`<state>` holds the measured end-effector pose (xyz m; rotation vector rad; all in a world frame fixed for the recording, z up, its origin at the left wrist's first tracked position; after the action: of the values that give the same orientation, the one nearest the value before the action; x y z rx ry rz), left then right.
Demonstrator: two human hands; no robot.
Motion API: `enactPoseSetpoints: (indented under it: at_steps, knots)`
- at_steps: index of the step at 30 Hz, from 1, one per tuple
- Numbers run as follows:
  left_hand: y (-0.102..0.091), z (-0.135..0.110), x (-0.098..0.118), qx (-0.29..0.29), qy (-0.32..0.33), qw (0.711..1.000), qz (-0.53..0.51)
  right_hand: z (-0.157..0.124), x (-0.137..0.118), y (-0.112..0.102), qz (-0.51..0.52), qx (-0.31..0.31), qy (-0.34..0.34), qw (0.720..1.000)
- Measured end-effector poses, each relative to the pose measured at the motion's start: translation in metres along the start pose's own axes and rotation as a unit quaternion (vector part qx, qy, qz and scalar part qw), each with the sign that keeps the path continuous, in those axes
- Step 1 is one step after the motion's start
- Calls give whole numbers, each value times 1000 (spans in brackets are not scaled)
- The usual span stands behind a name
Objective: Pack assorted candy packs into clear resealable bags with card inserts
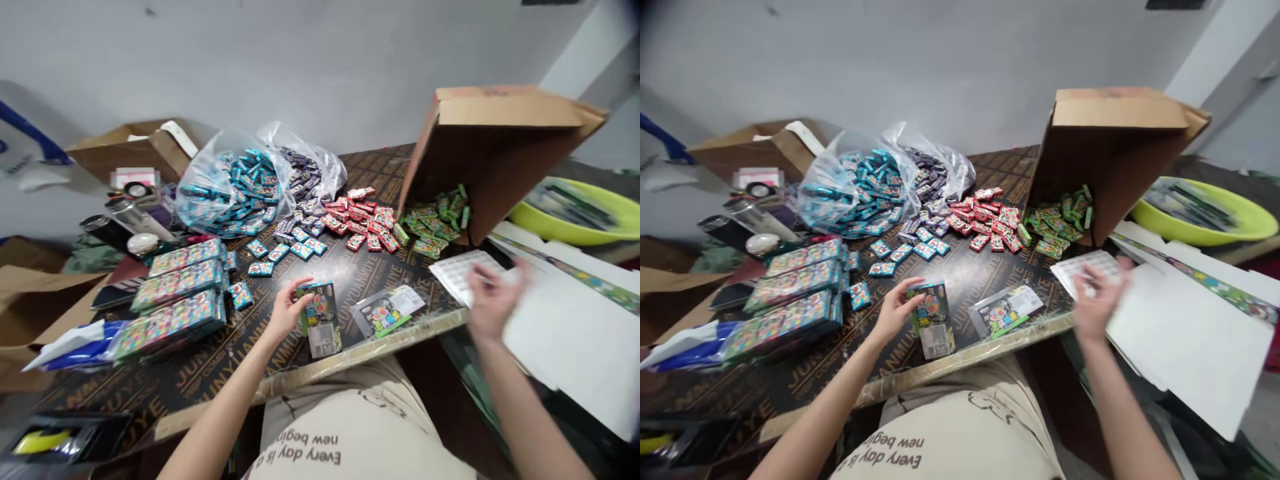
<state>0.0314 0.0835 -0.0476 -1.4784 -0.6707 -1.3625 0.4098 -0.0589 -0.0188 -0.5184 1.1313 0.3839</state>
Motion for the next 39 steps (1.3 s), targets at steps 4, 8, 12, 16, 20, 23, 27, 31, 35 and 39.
enactPoseSetpoints:
  at_steps: [4, 8, 12, 16, 20, 23, 27, 31, 35, 39]
  knots:
    - [-9, -4, 5, 7, -16, 999, -35, -64, -60, 167, 172, -346, -6, 922]
    - [-21, -6, 3, -10, -65, 994, -92, -108, -78, 223, 205, -448, -4, 870]
    - [-26, -6, 5, -8, -97, 990, -105, -107, -77, 233, 251, -469, 31, 846]
    - [-24, -8, 19, -15, -55, 998, -14, -101, -81, 239, 281, -509, 54, 812]
    - [-23, -14, 29, -24, -2, 998, 54, -100, -88, 236, 245, -514, 12, 822]
    - [-24, -16, 32, -25, 10, 997, 75, -104, -89, 227, 198, -503, -54, 839]
    - [-19, -20, 44, -34, 98, 982, 158, -113, -85, 207, 167, -467, -168, 852]
    - [-12, -29, 49, -45, 173, 963, 199, -110, -90, 200, 141, -471, -201, 847]
    - [-14, -29, 46, -19, 149, 975, 162, -80, -114, 208, 68, -433, -189, 879]
    - [-17, -26, 40, 23, 93, 988, 119, -88, -131, 245, 62, -616, -145, 772]
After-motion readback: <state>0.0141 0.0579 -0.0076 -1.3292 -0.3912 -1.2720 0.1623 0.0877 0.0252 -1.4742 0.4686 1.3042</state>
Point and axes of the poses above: each hand's wrist, its own z-axis towards the middle knuckle, its own y-axis out of the palm, x = y × z, the point moved 7 cm from there along z, towards the middle knuckle, and after that the axes turned 6 degrees about -x, right-handed, at the moved point
